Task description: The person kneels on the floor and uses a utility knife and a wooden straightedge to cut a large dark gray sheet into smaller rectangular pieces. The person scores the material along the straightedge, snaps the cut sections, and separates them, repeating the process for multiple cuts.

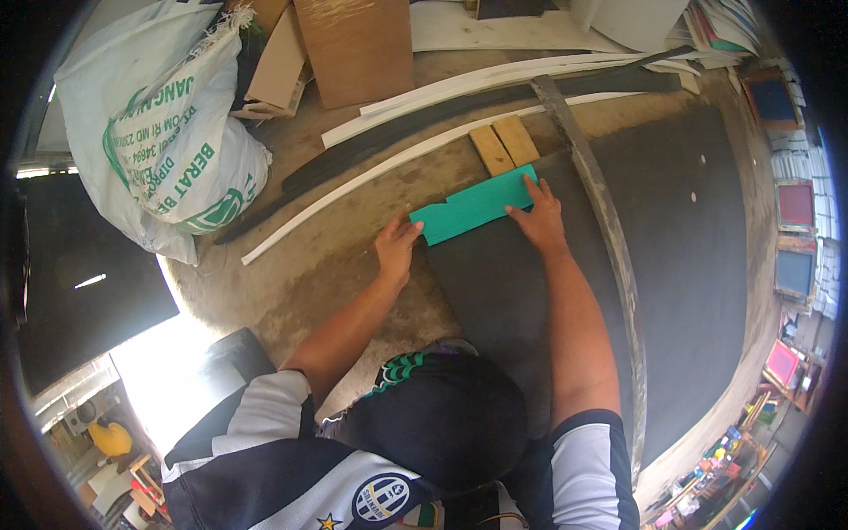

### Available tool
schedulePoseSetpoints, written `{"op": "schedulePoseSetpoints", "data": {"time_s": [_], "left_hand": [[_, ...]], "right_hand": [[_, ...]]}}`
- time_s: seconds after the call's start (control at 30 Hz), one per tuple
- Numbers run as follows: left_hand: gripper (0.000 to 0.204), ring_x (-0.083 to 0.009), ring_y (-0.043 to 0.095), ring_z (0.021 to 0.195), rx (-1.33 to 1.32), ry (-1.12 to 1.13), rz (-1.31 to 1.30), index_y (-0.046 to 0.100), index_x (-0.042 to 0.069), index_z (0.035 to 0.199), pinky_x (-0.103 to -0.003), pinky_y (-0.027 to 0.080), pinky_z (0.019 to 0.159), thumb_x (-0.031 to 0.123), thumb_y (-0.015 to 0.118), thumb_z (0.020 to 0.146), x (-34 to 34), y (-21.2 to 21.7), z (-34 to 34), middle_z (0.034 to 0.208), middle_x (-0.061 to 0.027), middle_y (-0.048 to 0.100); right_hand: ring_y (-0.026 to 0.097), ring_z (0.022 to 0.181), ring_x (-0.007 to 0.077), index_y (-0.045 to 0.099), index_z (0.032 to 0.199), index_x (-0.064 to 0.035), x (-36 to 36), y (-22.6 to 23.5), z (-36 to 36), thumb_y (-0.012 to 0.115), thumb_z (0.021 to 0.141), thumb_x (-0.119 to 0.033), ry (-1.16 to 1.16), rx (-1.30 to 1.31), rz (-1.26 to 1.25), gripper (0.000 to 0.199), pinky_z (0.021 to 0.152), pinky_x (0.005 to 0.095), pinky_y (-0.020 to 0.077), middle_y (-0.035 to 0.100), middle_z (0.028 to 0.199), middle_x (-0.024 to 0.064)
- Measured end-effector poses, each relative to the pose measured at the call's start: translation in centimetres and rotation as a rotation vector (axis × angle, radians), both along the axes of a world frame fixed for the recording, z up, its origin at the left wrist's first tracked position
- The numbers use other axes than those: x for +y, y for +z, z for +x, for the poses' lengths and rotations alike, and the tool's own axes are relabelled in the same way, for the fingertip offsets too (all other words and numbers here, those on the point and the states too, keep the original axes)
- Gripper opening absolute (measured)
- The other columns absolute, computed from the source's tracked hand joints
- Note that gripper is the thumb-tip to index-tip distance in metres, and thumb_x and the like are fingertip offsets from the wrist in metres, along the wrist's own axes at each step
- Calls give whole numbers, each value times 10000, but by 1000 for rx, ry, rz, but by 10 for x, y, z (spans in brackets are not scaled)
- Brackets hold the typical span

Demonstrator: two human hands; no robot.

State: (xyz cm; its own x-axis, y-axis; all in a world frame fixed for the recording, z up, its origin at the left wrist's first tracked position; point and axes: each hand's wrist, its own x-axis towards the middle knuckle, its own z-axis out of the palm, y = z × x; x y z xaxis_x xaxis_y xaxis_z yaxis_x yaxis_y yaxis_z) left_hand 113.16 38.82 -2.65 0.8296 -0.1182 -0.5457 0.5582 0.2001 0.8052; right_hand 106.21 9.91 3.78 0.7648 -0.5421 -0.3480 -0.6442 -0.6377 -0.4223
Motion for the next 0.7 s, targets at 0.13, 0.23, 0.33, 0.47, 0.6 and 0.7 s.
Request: {"op": "schedulePoseSetpoints", "data": {"time_s": [0.13, 0.23, 0.33, 0.47, 0.6, 0.7], "left_hand": [[596, -254, 678, 1144, 38, -114, -34, 626, -83, 1402, -405, 537, 961, 174, 861, 918, 4, -1, 3, 1268, -167, 717], [589, -279, 672, 1188, 118, -108, -6, 625, -91, 1398, -451, 532, 1002, 180, 852, 926, 4, 3, 2, 1296, -174, 708], [607, -298, 666, 1216, 150, -91, -8, 610, -98, 1411, -478, 528, 1028, 193, 846, 933, 3, 11, 3, 1346, -188, 685], [636, -321, 655, 1244, 142, -82, -12, 587, -106, 1432, -488, 525, 1044, 216, 839, 945, 2, 19, 3, 1408, -210, 648], [630, -326, 650, 1254, 142, -83, 15, 584, -107, 1433, -483, 533, 1038, 229, 827, 958, 2, 17, 3, 1413, -222, 645], [609, -307, 656, 1240, 147, -120, 25, 593, -88, 1437, -471, 548, 1005, 215, 821, 961, 4, 9, 4, 1396, -201, 659]], "right_hand": [[284, 1560, 480, 377, 1648, -346, 20, 8, 2, 781, 887, -572, 76, 48, -229, 891, 1191, 626, 373, 256, 1732, 204], [261, 1564, 508, 346, 1653, -393, 37, 9, 4, 738, 886, -670, 86, 58, -282, 905, 1166, 673, 372, 230, 1721, 262], [273, 1552, 530, 329, 1653, -428, 42, 4, 6, 732, 874, -702, 17, 63, -273, 919, 1156, 685, 375, 241, 1689, 328], [314, 1532, 537, 291, 1658, -460, 37, -8, 6, 749, 862, -695, -19, 51, -181, 948, 1163, 653, 389, 259, 1663, 365], [335, 1522, 538, 273, 1661, -469, 35, -13, 6, 764, 853, -691, -19, 48, -162, 971, 1159, 617, 417, 265, 1656, 375], [340, 1521, 534, 282, 1655, -479, 36, -9, 9, 766, 839, -702, -17, 75, -182, 975, 1141, 605, 442, 277, 1660, 358]]}}
